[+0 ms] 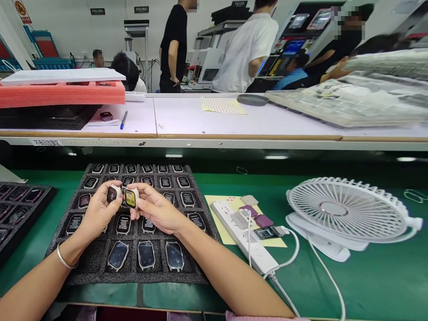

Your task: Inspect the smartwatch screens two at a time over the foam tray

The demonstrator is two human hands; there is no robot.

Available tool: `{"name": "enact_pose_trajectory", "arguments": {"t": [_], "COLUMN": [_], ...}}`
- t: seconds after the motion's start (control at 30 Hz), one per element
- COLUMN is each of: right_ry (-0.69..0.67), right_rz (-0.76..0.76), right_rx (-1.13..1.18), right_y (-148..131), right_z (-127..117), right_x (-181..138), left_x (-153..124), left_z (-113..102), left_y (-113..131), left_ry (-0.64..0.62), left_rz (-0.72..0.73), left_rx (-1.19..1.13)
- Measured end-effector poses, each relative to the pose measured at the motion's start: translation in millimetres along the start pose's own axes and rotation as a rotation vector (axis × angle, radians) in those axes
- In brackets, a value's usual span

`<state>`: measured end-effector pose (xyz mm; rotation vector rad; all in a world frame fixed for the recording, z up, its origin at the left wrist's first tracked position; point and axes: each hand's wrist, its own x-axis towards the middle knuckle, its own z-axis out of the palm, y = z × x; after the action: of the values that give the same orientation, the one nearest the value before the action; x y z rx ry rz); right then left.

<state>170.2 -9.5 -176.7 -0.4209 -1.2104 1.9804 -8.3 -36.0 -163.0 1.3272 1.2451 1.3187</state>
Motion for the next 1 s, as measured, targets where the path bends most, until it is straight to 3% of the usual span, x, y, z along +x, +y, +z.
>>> {"name": "enact_pose_trajectory", "arguments": {"t": [1.0], "right_ry": [0.011], "right_rz": [0.018], "right_rx": [-0.002], "right_y": [0.9], "right_z": [-1.7], "right_x": [1.6], "left_x": [0.6], "left_z": [1.1], "left_y": [-1.7], "left_ry": [-0.005], "left_rz": [0.029], "left_rx": [0.039]}}
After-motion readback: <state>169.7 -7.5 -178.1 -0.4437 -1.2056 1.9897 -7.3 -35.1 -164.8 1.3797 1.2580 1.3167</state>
